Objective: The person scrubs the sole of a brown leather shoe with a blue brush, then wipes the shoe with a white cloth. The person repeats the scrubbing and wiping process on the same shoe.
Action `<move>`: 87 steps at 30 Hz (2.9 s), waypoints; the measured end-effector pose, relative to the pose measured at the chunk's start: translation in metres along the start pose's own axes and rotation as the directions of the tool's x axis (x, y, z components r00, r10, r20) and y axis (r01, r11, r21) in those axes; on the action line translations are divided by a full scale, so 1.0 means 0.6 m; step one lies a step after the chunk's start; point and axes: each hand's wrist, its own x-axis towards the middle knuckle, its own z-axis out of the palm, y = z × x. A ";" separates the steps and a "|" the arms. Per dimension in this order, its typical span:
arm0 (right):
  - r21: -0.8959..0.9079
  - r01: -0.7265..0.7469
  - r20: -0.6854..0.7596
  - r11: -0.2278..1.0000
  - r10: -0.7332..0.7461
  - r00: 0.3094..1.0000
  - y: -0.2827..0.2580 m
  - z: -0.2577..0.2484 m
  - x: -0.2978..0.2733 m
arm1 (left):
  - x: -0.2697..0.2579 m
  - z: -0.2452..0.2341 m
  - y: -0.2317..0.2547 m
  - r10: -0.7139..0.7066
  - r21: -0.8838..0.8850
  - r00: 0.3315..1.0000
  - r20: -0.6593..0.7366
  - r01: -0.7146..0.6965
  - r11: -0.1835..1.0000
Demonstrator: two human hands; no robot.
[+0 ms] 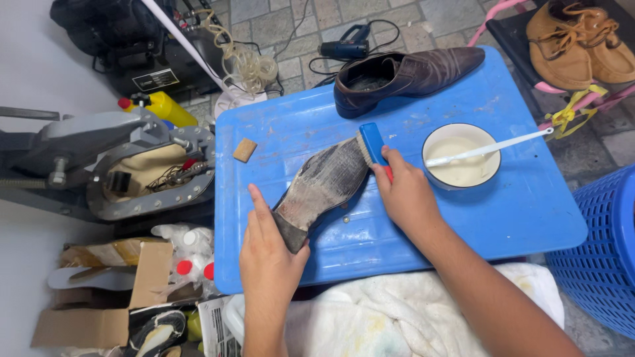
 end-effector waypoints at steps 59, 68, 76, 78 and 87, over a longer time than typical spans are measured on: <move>0.255 0.131 -0.216 0.958 -0.076 0.973 0.229 -0.155 0.006 | -0.030 -0.031 -0.078 -0.095 -0.044 0.983 -0.158 0.089 0.995; -0.277 -0.499 0.072 0.821 0.536 0.841 0.266 -0.359 -0.201 | -0.018 -0.017 -0.137 -0.059 -0.097 0.990 -0.127 0.047 0.994; -0.473 -0.431 0.592 0.769 0.639 0.491 0.357 -0.301 -0.289 | 0.004 -0.044 -0.119 0.106 0.044 0.993 -0.051 -0.104 0.994; -0.015 -0.725 0.723 0.688 0.509 0.468 0.346 -0.325 -0.299 | 0.004 -0.052 -0.103 0.111 0.061 0.993 -0.033 -0.109 0.992; 0.869 -0.478 0.492 -0.128 0.113 0.863 0.321 -0.138 -0.219 | -0.021 -0.038 -0.089 0.107 0.002 0.972 -0.209 -0.109 0.994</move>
